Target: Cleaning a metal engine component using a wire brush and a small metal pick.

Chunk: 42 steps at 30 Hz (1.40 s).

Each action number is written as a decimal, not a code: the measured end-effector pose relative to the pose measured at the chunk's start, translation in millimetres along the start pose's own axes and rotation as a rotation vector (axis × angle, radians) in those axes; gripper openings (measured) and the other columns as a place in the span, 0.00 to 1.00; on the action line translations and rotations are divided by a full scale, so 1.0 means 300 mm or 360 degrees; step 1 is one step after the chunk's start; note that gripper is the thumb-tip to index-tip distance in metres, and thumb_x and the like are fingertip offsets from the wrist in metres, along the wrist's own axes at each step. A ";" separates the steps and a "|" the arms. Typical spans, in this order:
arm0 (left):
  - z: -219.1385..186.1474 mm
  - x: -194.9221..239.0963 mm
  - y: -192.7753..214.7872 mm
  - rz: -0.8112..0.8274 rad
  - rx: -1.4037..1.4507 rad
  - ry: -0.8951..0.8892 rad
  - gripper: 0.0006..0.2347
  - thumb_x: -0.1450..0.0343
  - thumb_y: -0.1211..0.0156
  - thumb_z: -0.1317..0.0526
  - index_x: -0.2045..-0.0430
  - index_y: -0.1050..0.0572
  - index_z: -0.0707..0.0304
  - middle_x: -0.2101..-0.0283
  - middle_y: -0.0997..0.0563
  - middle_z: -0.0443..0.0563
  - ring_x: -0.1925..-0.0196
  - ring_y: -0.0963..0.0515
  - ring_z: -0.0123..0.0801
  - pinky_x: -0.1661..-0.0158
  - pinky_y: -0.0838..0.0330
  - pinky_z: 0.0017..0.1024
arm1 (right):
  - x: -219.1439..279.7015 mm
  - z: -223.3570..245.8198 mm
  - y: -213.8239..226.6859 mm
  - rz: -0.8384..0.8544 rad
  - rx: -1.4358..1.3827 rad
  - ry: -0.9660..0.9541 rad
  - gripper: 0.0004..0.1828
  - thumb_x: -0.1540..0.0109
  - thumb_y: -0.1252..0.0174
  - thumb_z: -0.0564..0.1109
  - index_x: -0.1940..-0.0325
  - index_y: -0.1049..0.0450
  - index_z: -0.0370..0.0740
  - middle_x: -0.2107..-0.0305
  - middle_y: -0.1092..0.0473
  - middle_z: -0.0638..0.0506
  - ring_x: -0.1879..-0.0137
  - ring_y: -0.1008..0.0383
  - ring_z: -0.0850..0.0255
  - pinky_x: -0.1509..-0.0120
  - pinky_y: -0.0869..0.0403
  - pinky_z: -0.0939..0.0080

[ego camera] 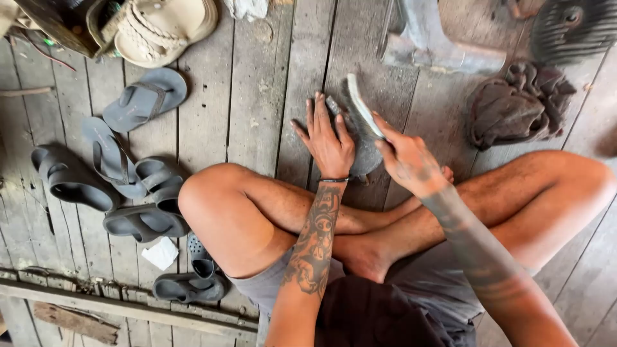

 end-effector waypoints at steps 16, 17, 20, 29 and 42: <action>0.000 0.012 0.004 0.0008 -0.0050 -0.0017 0.21 0.19 0.59 0.55 0.31 0.38 0.62 0.29 0.32 0.56 0.25 0.36 0.50 0.27 0.65 0.67 | 0.046 -0.005 0.027 -0.0150 0.0026 0.0248 0.25 0.33 0.42 0.36 0.30 0.32 0.36 0.43 0.27 0.38 0.44 0.26 0.37 0.38 0.32 0.27; -0.004 0.007 0.002 0.0005 -0.0035 -0.0006 0.21 0.19 0.59 0.56 0.31 0.38 0.62 0.29 0.32 0.57 0.25 0.36 0.51 0.27 0.65 0.67 | 0.096 -0.010 0.048 -0.0043 0.0087 0.0074 0.28 0.33 0.45 0.39 0.27 0.34 0.44 0.44 0.27 0.42 0.44 0.26 0.40 0.36 0.31 0.29; -0.011 -0.016 -0.001 -0.0004 -0.0009 0.0010 0.21 0.19 0.58 0.57 0.31 0.39 0.63 0.29 0.32 0.57 0.25 0.36 0.51 0.28 0.65 0.68 | 0.187 -0.008 0.094 0.0051 0.0156 -0.0108 0.28 0.34 0.46 0.42 0.27 0.33 0.47 0.44 0.26 0.44 0.42 0.27 0.43 0.36 0.31 0.30; 0.012 0.010 -0.007 -0.0009 0.0100 0.0007 0.21 0.20 0.55 0.56 0.32 0.37 0.62 0.30 0.31 0.55 0.25 0.37 0.50 0.27 0.68 0.65 | 0.048 -0.017 0.044 0.0105 0.0164 -0.0093 0.31 0.30 0.50 0.42 0.21 0.42 0.51 0.43 0.27 0.44 0.45 0.24 0.41 0.45 0.26 0.36; 0.012 0.004 -0.002 0.0006 0.0136 0.0017 0.21 0.20 0.55 0.56 0.31 0.38 0.62 0.29 0.32 0.55 0.24 0.38 0.48 0.26 0.69 0.62 | 0.038 0.007 0.076 0.0056 -0.0058 0.0224 0.29 0.32 0.49 0.35 0.25 0.36 0.43 0.43 0.28 0.37 0.47 0.24 0.40 0.51 0.23 0.35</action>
Point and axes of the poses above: each hand's wrist, its own x-axis away from the middle knuckle, its own y-axis out of the back of the hand, z = x × y, the point moved 5 cm from there along -x, towards the middle knuckle
